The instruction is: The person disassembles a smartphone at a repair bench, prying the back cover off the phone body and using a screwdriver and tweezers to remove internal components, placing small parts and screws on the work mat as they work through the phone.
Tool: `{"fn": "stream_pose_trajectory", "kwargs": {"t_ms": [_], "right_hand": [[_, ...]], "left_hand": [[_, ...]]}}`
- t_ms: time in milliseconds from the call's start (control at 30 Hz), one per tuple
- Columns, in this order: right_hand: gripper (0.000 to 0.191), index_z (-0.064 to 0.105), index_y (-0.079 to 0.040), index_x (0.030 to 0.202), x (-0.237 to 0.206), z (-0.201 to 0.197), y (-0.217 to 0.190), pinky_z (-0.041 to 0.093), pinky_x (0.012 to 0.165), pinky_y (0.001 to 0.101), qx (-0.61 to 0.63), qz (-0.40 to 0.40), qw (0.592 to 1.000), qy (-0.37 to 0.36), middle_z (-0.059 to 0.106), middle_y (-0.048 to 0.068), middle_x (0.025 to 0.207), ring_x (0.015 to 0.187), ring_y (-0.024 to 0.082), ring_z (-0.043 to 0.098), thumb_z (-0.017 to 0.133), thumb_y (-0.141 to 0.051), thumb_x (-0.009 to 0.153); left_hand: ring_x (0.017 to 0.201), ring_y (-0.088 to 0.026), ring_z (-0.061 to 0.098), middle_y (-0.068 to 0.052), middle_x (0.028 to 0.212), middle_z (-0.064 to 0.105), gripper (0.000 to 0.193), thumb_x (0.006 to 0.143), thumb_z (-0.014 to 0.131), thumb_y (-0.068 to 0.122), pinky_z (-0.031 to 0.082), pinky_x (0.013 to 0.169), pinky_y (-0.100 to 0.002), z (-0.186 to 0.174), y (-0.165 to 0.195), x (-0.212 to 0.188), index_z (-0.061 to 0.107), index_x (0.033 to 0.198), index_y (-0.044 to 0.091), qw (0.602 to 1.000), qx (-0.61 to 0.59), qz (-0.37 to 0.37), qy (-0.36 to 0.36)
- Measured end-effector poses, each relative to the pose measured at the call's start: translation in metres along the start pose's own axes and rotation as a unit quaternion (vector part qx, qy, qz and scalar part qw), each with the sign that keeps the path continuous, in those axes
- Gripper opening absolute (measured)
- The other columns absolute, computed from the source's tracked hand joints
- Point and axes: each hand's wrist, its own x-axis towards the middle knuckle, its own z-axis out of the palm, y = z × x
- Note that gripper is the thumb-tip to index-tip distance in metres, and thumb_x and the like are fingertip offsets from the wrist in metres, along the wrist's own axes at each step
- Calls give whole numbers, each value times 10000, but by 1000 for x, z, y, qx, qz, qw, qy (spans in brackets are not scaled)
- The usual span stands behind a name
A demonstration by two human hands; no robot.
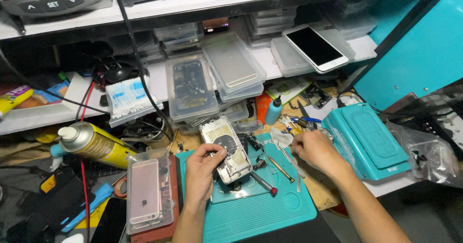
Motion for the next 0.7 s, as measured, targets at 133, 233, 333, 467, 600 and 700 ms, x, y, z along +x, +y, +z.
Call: {"fn": "stream_pose_trajectory", "kwargs": {"t_ms": [133,233,333,467,600,700], "right_hand": [[167,778,-60,824,-9,8,3,571,722,421,21,2,998,-66,746,147,761,723,313,735,792,-208,748],[257,756,-47,874,-11,26,-11,559,723,430,13,-2,995,-99,726,155,765,743,326,718,839,-230,714],[263,744,-31,876,-11,36,-19,553,734,436,5,-18,997,-81,718,172,768,764,345,709,832,-214,708],[154,745,-18,827,-5,39,-32,562,743,429,-3,-34,997,-66,718,184,778,766,341,720,746,-139,732],[180,747,-7,885,-7,15,-48,538,742,444,1,-27,999,-28,726,179,835,808,353,705,725,-159,792],[200,765,0,991,-14,-14,-65,536,672,387,137,-124,980,72,725,145,835,741,305,694,676,-95,839]], "left_hand": [[803,-131,708,-102,916,745,116,885,727,-25,562,729,-257,11,-3,1,684,992,-20,1000,2,-9,-13],[805,-137,713,-117,917,752,117,885,725,-26,565,729,-261,14,-4,-2,683,995,-23,1000,1,-16,-16],[816,-135,715,-119,926,754,118,887,721,-36,572,741,-259,16,-3,-5,687,1001,-34,1000,10,-13,-13],[819,-133,717,-116,927,754,123,884,714,-56,583,735,-259,16,1,-8,684,1003,-46,1000,4,-2,-11],[807,-131,711,-119,916,751,115,886,715,-60,578,721,-251,13,5,-11,695,1000,-56,1000,18,-1,-1],[819,-118,701,-104,920,741,118,882,724,-65,571,730,-240,10,6,-14,701,998,-57,999,36,12,-2]]}}
